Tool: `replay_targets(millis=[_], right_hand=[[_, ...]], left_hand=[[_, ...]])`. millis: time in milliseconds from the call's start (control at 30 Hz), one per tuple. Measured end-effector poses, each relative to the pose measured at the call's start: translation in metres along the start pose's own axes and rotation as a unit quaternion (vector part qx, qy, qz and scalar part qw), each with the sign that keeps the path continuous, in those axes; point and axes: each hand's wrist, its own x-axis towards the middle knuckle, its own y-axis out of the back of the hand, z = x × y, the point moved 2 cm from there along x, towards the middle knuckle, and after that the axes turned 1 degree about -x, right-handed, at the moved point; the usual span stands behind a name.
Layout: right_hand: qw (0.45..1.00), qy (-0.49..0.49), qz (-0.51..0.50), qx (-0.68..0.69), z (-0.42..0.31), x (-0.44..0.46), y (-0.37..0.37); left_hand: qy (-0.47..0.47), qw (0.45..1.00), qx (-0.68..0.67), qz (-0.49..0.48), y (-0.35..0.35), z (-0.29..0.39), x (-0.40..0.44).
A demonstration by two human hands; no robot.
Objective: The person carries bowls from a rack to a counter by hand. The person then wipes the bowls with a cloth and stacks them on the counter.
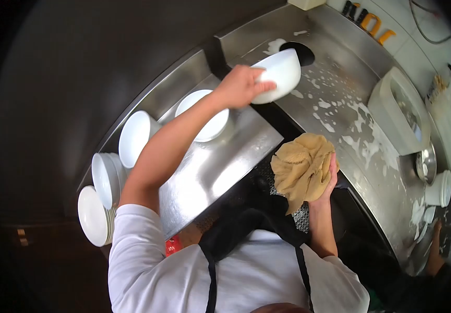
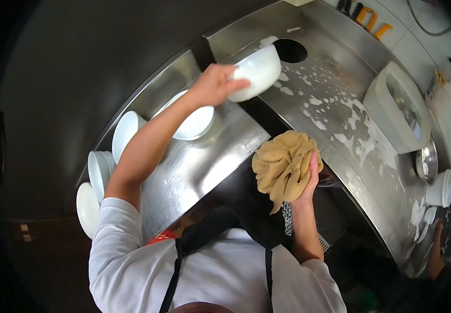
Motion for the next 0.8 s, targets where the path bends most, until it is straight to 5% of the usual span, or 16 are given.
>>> replay_targets(millis=[67, 167, 233, 433, 567, 600, 633, 667, 733, 767, 800], right_hand=[[0.999, 0.029, 0.023, 0.004, -0.013, -0.008, 0.007], [0.994, 0.088, 0.06, -0.008, -0.036, -0.018, 0.025], [0.985, 0.138, 0.092, -0.041, -0.054, -0.028, 0.043], [0.934, 0.287, 0.178, -0.113, -0.095, -0.04, 0.077], [0.949, 0.257, 0.151, -0.099, -0.098, -0.024, 0.052], [0.963, 0.223, 0.075, -0.131, -0.093, -0.017, 0.062], [0.931, 0.224, 0.177, -0.227, -0.061, -0.002, 0.054], [0.928, 0.203, 0.119, -0.29, -0.039, 0.004, 0.053], [0.749, 0.267, -0.034, -0.605, 0.001, 0.012, 0.018], [0.514, 0.396, -0.16, -0.744, 0.021, 0.022, -0.014], [0.48, 0.426, -0.224, -0.734, 0.033, 0.024, -0.061]], left_hand=[[0.075, 0.962, -0.255, 0.068, -0.022, -0.025, 0.045], [0.125, 0.825, -0.513, 0.2, -0.043, -0.045, 0.103], [0.148, 0.754, -0.574, 0.284, -0.051, -0.062, 0.125], [0.126, 0.615, -0.723, 0.287, -0.05, -0.067, 0.13], [0.151, 0.67, -0.681, 0.254, -0.039, -0.023, 0.087], [0.163, 0.695, -0.657, 0.243, -0.04, -0.011, 0.065], [0.143, 0.749, -0.597, 0.249, -0.051, 0.007, 0.023], [0.158, 0.748, -0.584, 0.272, -0.058, 0.022, 0.0], [0.189, 0.796, -0.514, 0.257, -0.079, 0.035, -0.043], [0.175, 0.892, -0.34, 0.241, -0.082, 0.053, -0.066], [0.036, 0.947, -0.249, 0.201, -0.091, 0.046, -0.087]])
